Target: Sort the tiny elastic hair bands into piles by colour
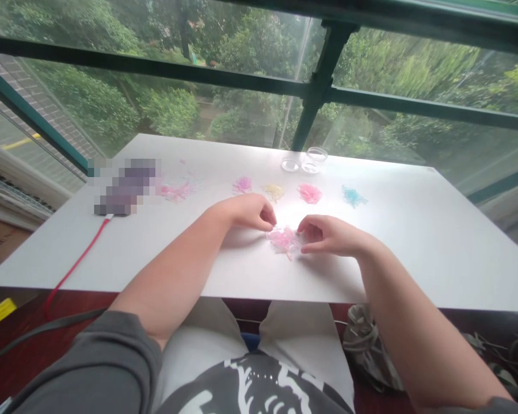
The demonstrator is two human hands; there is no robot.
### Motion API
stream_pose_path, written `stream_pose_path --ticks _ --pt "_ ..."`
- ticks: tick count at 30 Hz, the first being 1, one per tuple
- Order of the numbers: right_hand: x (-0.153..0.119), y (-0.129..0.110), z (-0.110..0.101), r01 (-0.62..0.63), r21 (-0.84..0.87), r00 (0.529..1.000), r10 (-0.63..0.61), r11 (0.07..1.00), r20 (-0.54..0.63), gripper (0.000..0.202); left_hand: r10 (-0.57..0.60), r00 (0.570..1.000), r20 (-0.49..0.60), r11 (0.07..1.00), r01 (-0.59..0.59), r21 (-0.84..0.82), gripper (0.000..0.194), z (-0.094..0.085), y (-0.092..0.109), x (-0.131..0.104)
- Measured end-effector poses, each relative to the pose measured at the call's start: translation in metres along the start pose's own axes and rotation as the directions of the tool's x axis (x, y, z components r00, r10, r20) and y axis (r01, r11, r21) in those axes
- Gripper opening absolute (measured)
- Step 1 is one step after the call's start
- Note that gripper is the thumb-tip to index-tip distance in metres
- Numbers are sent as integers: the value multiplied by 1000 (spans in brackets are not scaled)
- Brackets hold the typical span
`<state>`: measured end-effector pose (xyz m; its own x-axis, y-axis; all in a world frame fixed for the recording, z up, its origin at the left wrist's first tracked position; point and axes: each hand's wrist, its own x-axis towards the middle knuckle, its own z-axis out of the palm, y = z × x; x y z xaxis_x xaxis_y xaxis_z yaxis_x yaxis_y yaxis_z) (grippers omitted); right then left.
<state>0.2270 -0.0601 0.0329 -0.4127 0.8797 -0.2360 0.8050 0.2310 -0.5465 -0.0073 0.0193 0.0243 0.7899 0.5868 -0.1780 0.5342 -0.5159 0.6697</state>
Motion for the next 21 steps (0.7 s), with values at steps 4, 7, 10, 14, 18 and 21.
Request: stream_pose_path --ticks 4,7,10,14,18,21 --pt "-6 -6 19 -28 -83 990 16 996 -141 34 -28 998 57 1000 28 -5 31 0 3 0" --pt "-6 -8 29 -26 -48 982 17 999 -186 20 -41 996 73 999 40 27 35 1 2 1" --pt "-6 -9 33 -4 3 975 4 1000 -221 11 -41 997 66 997 37 73 30 2 1 2" --pt "-7 -8 35 29 24 963 -21 999 -268 9 -34 998 49 996 30 88 23 2 1 2" --pt "-6 -6 36 53 64 959 -33 997 -282 10 -29 998 50 997 26 76 23 1 1 1" --pt "-6 -3 35 56 106 959 -24 993 -283 9 -30 998 50 998 27 62 26 1 0 1"
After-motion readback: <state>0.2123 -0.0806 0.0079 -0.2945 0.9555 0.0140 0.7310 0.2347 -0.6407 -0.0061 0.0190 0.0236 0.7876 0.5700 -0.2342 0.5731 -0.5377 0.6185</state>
